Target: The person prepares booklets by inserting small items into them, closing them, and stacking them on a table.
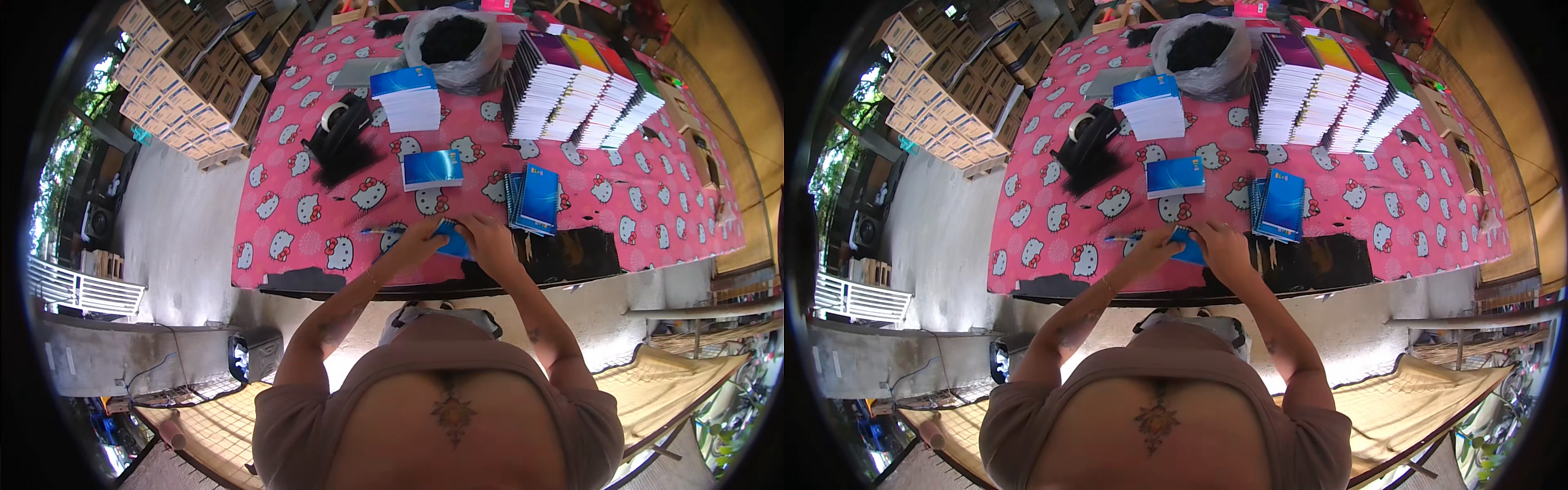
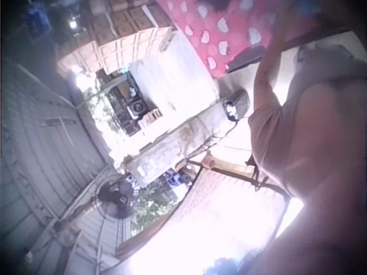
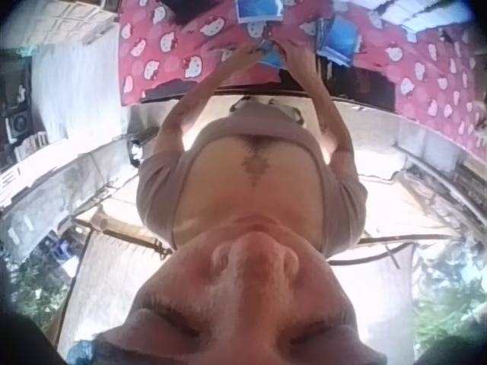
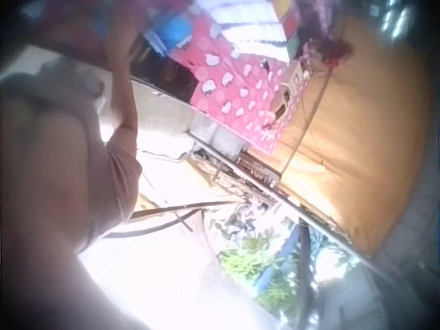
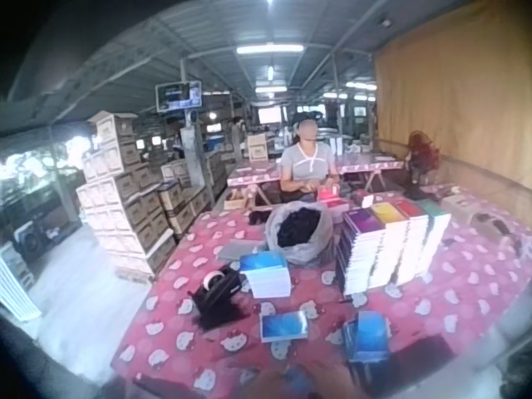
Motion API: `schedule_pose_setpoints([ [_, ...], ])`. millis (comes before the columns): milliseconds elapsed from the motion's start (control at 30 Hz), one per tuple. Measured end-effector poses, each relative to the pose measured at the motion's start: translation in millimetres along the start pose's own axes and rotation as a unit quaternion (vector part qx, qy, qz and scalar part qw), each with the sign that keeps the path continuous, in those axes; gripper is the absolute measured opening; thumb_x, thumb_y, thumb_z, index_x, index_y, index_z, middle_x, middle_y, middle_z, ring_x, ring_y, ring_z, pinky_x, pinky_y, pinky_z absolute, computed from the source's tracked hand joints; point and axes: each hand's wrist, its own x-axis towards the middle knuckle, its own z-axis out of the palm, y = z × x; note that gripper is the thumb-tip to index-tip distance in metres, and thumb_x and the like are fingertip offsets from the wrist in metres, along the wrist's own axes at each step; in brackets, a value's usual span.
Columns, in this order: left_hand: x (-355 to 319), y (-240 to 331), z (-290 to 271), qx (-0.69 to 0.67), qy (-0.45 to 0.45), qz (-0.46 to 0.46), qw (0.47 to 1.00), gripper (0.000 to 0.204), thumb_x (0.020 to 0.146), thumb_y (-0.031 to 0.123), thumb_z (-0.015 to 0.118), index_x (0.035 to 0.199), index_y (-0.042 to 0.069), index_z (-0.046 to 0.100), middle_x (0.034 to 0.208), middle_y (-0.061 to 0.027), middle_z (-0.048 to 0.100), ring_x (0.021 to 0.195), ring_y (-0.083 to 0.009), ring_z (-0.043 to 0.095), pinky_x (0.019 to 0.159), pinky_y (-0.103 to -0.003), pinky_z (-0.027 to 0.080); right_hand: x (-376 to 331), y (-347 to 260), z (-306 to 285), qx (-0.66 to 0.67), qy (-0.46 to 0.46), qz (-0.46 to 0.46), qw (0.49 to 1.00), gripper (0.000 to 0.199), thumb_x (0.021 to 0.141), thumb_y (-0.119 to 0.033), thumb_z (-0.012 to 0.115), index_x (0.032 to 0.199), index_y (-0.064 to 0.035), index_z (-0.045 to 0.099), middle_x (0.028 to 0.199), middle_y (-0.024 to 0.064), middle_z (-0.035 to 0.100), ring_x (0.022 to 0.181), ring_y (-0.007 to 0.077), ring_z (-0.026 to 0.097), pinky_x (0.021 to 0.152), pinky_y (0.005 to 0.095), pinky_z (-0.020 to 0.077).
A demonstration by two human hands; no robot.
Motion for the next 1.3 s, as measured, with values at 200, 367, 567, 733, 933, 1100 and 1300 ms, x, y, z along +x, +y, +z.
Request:
schedule_pose_setpoints([
  [200,-59,-19,-31,0.407,0.095,0.012,0.908,0.046,0.081,0.014,0.067,0.126,0.009,0.061,0.131,-0.0183,0.053,0.121,-0.0405,0.049,0.096,-0.051,0.043,8,22,38,-0.099,0.054,-0.022,0.993,0.019,0.087,-0.02,0.068,0.104,-0.0123,0.066,0.097,0.0096,0.063,0.081,0.0346,0.066,0.07,0.0436,0.0549],
  [367,-73,-27,-39,0.322,0.126,-0.048,0.937,0.04,0.09,0.024,0.062,0.128,0.012,0.061,0.116,-0.0196,0.062,0.106,-0.0347,0.062,0.084,-0.046,0.051,12,3,36,-0.058,0.069,-0.014,0.996,0.02,0.085,-0.02,0.07,0.103,-0.0126,0.067,0.097,0.0089,0.06,0.081,0.0325,0.065,0.069,0.0427,0.0547],
  [567,-55,10,-11,-0.439,0.101,-0.317,0.835,0.037,0.102,0.033,0.05,0.121,0.001,0.058,0.095,-0.0166,0.07,0.082,-0.0323,0.071,0.076,-0.045,0.057,9,9,43,-0.067,0.077,-0.024,0.994,0.018,0.087,-0.023,0.069,0.103,-0.0138,0.068,0.094,0.0075,0.059,0.08,0.0313,0.065,0.065,0.0424,0.0541],
  [733,-47,10,-9,-0.505,0.073,-0.308,0.803,0.042,0.102,0.033,0.048,0.125,-0.002,0.053,0.105,-0.0232,0.069,0.089,-0.0352,0.071,0.082,-0.047,0.058,7,8,47,-0.061,0.101,-0.033,0.993,0.016,0.089,-0.024,0.067,0.101,-0.0138,0.068,0.093,0.0062,0.06,0.079,0.0311,0.065,0.063,0.042,0.054],
  [933,-48,4,-14,-0.53,0.042,-0.295,0.794,0.043,0.102,0.033,0.048,0.127,-0.002,0.05,0.106,-0.025,0.068,0.091,-0.0351,0.071,0.082,-0.048,0.059,6,6,47,-0.065,0.101,-0.028,0.992,0.015,0.089,-0.024,0.067,0.099,-0.0132,0.068,0.092,0.0059,0.061,0.08,0.0308,0.065,0.062,0.0415,0.0542],
  [1100,-45,13,-7,-0.013,0.153,-0.103,0.983,0.032,0.097,0.027,0.059,0.118,0.003,0.063,0.101,-0.0169,0.069,0.089,-0.03,0.068,0.076,-0.044,0.056,5,5,45,-0.061,0.091,-0.016,0.994,0.016,0.089,-0.024,0.067,0.101,-0.0135,0.068,0.094,0.0062,0.062,0.081,0.0313,0.065,0.065,0.0416,0.0546],
  [1300,-59,-12,-38,0.226,0.087,-0.046,0.969,0.032,0.088,0.022,0.069,0.116,0.007,0.069,0.112,-0.0138,0.064,0.101,-0.0335,0.06,0.082,-0.045,0.049,3,24,22,-0.045,0.017,0.025,0.999,0.025,0.086,-0.016,0.07,0.11,-0.0112,0.068,0.105,0.0096,0.066,0.086,0.0344,0.066,0.073,0.0403,0.0542],
])
